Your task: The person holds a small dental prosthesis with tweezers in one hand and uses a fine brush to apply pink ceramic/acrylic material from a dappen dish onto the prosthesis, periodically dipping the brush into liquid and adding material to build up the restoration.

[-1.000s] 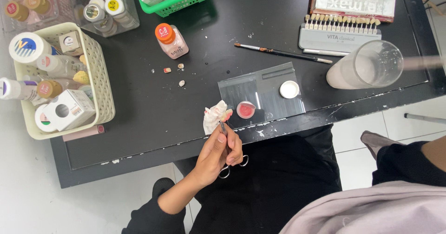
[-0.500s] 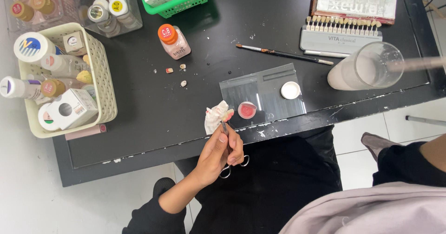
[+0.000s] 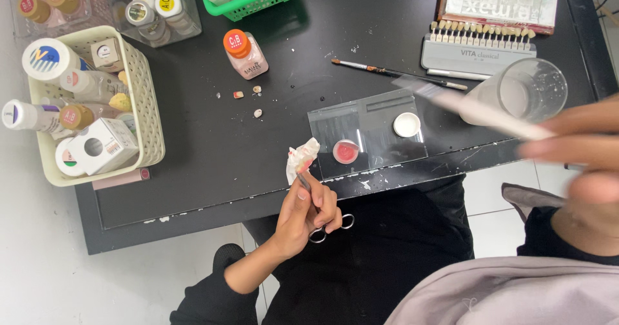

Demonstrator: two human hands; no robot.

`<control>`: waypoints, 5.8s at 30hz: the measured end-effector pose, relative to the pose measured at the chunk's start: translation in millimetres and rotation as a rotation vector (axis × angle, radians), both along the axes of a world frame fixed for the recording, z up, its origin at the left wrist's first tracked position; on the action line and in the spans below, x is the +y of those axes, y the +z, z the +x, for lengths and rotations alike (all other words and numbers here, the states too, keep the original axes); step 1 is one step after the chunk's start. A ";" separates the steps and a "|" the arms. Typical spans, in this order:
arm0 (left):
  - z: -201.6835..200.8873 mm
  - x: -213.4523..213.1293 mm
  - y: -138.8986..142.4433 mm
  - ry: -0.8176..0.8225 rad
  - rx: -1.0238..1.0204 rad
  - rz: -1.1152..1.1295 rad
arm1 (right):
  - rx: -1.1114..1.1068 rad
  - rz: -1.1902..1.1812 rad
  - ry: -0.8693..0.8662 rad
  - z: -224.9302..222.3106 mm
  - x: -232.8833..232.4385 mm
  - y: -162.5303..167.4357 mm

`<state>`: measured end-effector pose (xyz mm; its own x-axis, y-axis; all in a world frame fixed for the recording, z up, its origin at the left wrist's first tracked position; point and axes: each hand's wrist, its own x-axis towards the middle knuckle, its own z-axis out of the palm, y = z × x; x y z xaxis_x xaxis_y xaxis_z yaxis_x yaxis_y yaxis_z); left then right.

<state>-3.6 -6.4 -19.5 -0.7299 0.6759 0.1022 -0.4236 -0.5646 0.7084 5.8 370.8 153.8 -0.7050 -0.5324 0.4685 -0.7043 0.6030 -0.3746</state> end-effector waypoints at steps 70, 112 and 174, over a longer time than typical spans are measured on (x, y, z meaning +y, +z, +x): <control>6.6 -1.5 -2.7 0.029 0.032 -0.007 | -0.077 -0.068 0.088 -5.7 -143.3 -115.9; -4.4 -4.8 19.4 -0.169 0.081 -0.280 | -0.593 -1.028 -0.076 -6.6 -60.2 -64.0; 10.4 14.2 40.3 -0.046 0.546 -0.877 | -0.860 -0.973 -0.028 -18.7 -112.9 -132.8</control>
